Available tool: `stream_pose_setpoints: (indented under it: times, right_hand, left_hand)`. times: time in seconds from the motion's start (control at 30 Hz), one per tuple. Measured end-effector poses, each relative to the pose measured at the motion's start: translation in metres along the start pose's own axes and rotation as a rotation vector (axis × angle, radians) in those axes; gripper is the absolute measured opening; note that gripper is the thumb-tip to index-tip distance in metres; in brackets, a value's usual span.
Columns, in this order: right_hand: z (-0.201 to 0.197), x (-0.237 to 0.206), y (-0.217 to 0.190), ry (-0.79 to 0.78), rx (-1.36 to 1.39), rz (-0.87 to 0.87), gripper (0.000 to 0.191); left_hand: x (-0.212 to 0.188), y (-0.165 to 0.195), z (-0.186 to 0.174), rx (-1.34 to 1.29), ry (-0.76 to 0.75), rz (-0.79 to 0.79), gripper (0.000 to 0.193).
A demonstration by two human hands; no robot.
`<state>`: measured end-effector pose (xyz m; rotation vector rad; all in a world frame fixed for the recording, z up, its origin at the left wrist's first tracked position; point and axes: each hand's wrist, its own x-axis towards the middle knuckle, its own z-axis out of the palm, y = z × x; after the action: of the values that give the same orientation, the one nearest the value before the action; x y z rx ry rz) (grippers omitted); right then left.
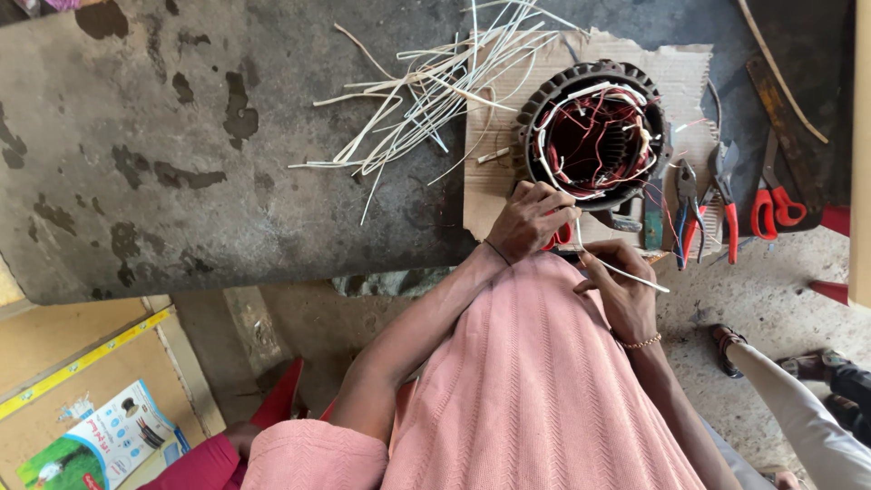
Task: The person works on a disassembled motor stator, using pliers to strip and twist copper wires, then wrapping them with white insulating tape. The person repeatedly cuts and ties wire ends while arranging them within the stator slots.
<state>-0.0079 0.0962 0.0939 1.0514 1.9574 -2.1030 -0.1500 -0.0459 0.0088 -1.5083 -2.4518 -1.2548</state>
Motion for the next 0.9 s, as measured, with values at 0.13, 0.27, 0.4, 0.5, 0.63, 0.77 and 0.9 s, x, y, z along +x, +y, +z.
stream_pose_setpoints:
  times: [0.13, 0.27, 0.4, 0.5, 0.63, 0.77, 0.9]
  right_hand:
    - [-0.002, -0.005, 0.003, -0.019, -0.004, -0.007, 0.019]
    - [0.0, -0.005, 0.007, 0.002, 0.006, 0.001, 0.018]
    - [0.0, -0.002, 0.008, 0.023, 0.085, -0.039, 0.017]
    - [-0.002, 0.0, 0.01, 0.035, 0.1, -0.014, 0.016]
    - [-0.004, 0.002, 0.015, 0.065, 0.101, 0.023, 0.015]
    - [-0.006, 0.004, 0.014, 0.122, 0.143, -0.056, 0.015]
    - [-0.016, -0.016, -0.005, 0.241, -0.113, -0.093, 0.013]
  left_hand:
    - [-0.001, 0.0, 0.003, 0.018, 0.0, 0.006, 0.018]
    - [-0.002, -0.002, 0.005, 0.024, -0.017, 0.009, 0.019]
    - [-0.004, -0.003, 0.007, 0.015, -0.006, 0.01, 0.02]
    - [-0.005, -0.004, 0.009, 0.025, -0.012, 0.009, 0.019]
    - [-0.002, -0.003, 0.006, 0.017, -0.026, 0.003, 0.019]
    - [0.011, 0.007, -0.02, -0.121, -0.039, -0.032, 0.022]
    - [0.028, 0.044, -0.061, -0.189, -0.044, -0.013, 0.039]
